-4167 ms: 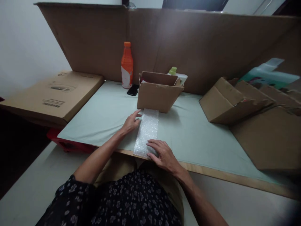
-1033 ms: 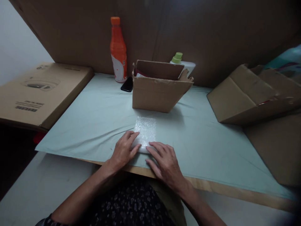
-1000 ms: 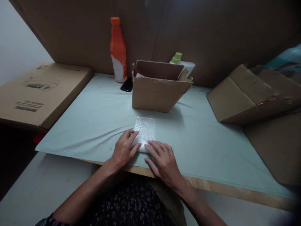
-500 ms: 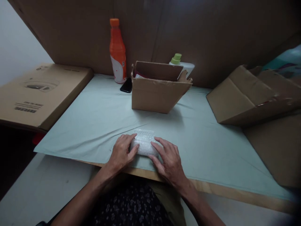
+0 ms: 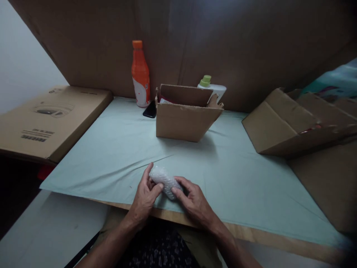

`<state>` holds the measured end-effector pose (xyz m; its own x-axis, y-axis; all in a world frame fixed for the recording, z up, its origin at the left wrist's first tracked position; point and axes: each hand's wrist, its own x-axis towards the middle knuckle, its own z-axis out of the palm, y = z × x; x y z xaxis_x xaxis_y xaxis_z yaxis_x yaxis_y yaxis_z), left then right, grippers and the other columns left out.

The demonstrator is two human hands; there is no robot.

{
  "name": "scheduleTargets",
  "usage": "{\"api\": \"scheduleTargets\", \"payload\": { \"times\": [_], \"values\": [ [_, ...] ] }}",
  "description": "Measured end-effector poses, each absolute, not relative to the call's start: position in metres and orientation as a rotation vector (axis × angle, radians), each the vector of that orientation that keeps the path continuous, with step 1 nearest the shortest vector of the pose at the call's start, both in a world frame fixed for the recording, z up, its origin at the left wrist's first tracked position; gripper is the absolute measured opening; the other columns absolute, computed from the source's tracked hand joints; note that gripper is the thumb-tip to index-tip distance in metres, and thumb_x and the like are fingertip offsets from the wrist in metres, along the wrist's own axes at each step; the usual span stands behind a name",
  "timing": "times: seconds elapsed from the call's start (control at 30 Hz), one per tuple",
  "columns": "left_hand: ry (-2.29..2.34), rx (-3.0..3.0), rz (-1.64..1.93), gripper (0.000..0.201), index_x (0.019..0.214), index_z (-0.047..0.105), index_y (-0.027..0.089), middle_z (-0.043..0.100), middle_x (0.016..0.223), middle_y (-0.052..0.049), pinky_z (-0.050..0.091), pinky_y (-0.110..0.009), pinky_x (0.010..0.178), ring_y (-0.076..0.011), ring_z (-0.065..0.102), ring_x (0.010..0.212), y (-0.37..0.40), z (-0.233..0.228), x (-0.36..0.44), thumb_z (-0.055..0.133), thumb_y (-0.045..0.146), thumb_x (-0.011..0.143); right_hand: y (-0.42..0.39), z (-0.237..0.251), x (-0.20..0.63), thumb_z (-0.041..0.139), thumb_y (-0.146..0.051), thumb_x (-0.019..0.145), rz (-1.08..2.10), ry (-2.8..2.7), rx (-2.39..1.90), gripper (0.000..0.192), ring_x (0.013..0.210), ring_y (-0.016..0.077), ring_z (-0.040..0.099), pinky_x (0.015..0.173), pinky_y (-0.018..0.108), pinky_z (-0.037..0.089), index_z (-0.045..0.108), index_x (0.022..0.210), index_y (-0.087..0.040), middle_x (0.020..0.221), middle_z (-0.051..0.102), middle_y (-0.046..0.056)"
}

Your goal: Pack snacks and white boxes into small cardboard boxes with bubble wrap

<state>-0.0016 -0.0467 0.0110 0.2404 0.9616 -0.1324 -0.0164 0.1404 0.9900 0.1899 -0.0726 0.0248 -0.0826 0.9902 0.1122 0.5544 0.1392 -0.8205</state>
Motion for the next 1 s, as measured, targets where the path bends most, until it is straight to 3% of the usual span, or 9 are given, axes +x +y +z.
{"api": "scheduleTargets", "payload": {
  "times": [0.13,0.2,0.3,0.4,0.5,0.63,0.77,0.87,1.0],
  "values": [
    [0.986,1.225,0.892,0.084,0.159,0.019,0.015,0.069,0.12,-0.012,0.058,-0.034,0.091,-0.0211,0.069,0.103,-0.047,0.02,0.005,0.061,0.033,0.088,-0.078,0.029,0.2,0.067,-0.033,0.087,1.021,-1.593,-1.36,0.047,0.121,0.0273,0.063,0.101,0.043,0.052,0.063,0.132,-0.021,0.134,0.065,0.014],
    [0.967,1.321,0.869,0.081,0.159,0.023,0.017,0.065,0.127,-0.013,0.058,-0.035,0.093,-0.0219,0.069,0.106,-0.049,0.019,0.01,0.06,0.031,0.088,-0.077,0.032,0.207,0.071,-0.038,0.084,1.253,-1.505,-1.239,0.06,0.12,0.028,0.064,0.099,0.044,0.053,0.057,0.14,-0.022,0.135,0.065,0.014],
    [0.93,1.538,0.85,0.073,0.154,0.036,0.022,0.057,0.142,-0.015,0.054,-0.042,0.103,-0.0273,0.063,0.122,-0.047,0.02,0.016,0.063,0.027,0.087,-0.074,0.037,0.216,0.072,-0.047,0.082,1.514,-1.368,-1.13,0.06,0.104,0.0264,0.069,0.091,0.041,0.056,0.061,0.135,-0.021,0.118,0.072,0.011],
    [0.832,1.834,0.889,0.078,0.156,0.031,0.027,0.056,0.145,-0.015,0.05,-0.051,0.108,-0.0306,0.057,0.13,-0.024,0.042,0.019,0.067,0.029,0.087,-0.069,0.045,0.228,0.069,-0.052,0.084,1.514,-1.334,-1.178,0.05,0.089,0.0228,0.069,0.082,0.036,0.057,0.069,0.122,-0.019,0.099,0.074,0.008],
    [0.857,2.226,1.16,0.079,0.157,0.025,0.028,0.051,0.15,-0.015,0.042,-0.056,0.114,-0.0322,0.048,0.139,0.025,0.084,0.024,0.066,0.029,0.089,-0.059,0.062,0.248,0.067,-0.051,0.086,1.366,-1.413,-1.272,0.042,0.085,0.0226,0.069,0.077,0.034,0.058,0.074,0.112,-0.019,0.095,0.074,0.007],
    [1.097,2.602,1.437,0.07,0.153,0.032,0.019,0.053,0.148,-0.017,0.035,-0.055,0.116,-0.0337,0.039,0.146,0.102,0.126,0.038,0.061,0.02,0.09,-0.04,0.102,0.285,0.068,-0.051,0.087,0.897,-1.607,-1.395,0.036,0.082,0.0233,0.071,0.073,0.033,0.06,0.076,0.106,-0.022,0.092,0.075,0.008],
    [1.191,2.783,1.209,0.031,0.118,0.062,0.019,0.072,0.111,-0.01,0.036,-0.055,0.112,-0.0287,0.063,0.116,0.131,0.121,0.045,0.052,0.009,0.091,-0.014,0.153,0.313,0.072,-0.056,0.084,0.299,-1.581,-1.465,0.037,0.089,0.0252,0.072,0.075,0.035,0.06,0.075,0.108,-0.028,0.101,0.077,0.006],
    [1.073,2.847,1.218,0.026,0.104,0.066,0.02,0.072,0.1,-0.006,0.032,-0.056,0.113,-0.0224,0.067,0.096,0.124,0.104,0.042,0.045,0.006,0.095,0.015,0.188,0.321,0.07,-0.053,0.087,-0.015,-1.538,-1.573,0.03,0.083,0.0229,0.069,0.072,0.035,0.057,0.074,0.107,-0.03,0.097,0.075,0.003],
    [1.009,2.814,1.298,0.026,0.107,0.065,0.019,0.072,0.101,-0.006,0.03,-0.056,0.114,-0.0216,0.066,0.095,0.118,0.093,0.039,0.046,0.005,0.095,0.071,0.212,0.317,0.067,-0.037,0.089,-0.091,-1.746,-1.576,0.025,0.084,0.0217,0.068,0.076,0.035,0.054,0.072,0.11,-0.024,0.097,0.074,0.004]
  ]
}}
